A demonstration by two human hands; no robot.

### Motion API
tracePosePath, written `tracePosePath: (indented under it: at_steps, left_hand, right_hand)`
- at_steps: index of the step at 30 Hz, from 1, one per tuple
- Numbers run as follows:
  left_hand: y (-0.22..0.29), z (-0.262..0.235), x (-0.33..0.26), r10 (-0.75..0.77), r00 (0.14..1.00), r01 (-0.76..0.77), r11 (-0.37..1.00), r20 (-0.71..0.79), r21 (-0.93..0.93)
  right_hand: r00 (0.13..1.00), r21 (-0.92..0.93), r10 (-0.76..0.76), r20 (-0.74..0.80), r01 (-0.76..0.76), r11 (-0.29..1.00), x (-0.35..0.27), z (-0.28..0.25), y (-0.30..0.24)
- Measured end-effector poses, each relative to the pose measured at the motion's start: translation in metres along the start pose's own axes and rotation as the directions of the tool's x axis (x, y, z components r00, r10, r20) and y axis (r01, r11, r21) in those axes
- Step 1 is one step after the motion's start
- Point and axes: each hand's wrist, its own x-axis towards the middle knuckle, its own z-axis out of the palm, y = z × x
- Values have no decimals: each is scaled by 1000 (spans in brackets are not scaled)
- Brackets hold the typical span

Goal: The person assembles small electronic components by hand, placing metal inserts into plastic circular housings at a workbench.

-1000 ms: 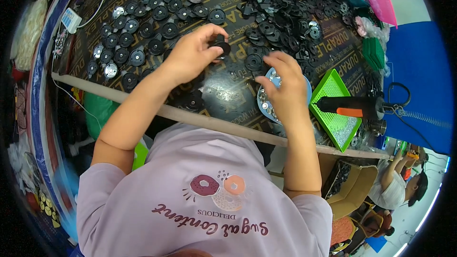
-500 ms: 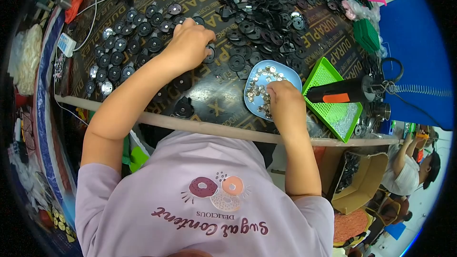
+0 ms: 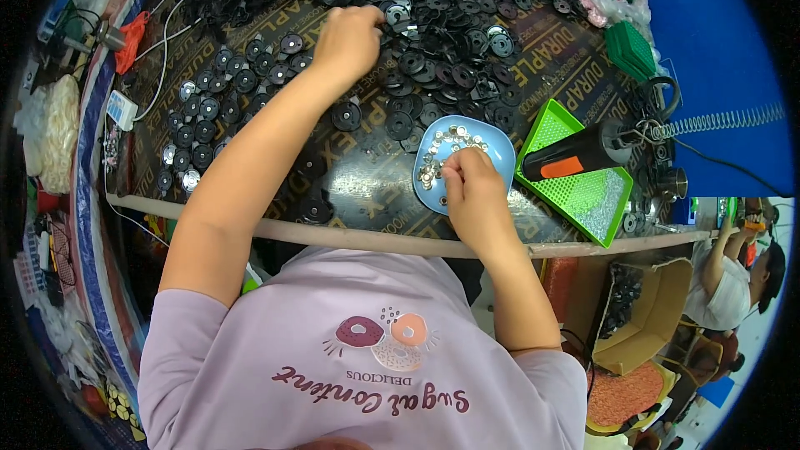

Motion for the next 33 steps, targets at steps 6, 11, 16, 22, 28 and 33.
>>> tracePosePath:
  at_steps: [6,11,16,22,28,33]
  left_hand:
    - [-15,11,18,217,976,-215,973,21,-86]
    - [-1,25,33,487,872,-489,870,47,55]
    - [3,16,40,458,882,-440,885,109,-151]
    - [33,-40,-20,57,889,455,8,454,-891]
    - [43,-57,-83,-38,894,446,146,445,-883]
    - [37,-64,-114,-51,866,500,99,497,-860]
  right_hand:
    - [999,128,44,15,-45,991,-4,4,2]
    - [999,217,-40,27,34,976,1,12,-8]
    - [994,417,101,32,-106,903,-1,10,-3]
    - [988,796,154,-28,-71,601,24,17,-3]
    - [985,889,146,87,-143,434,43,30,-20]
    - [990,852,112,88,-133,506,43,41,-28]
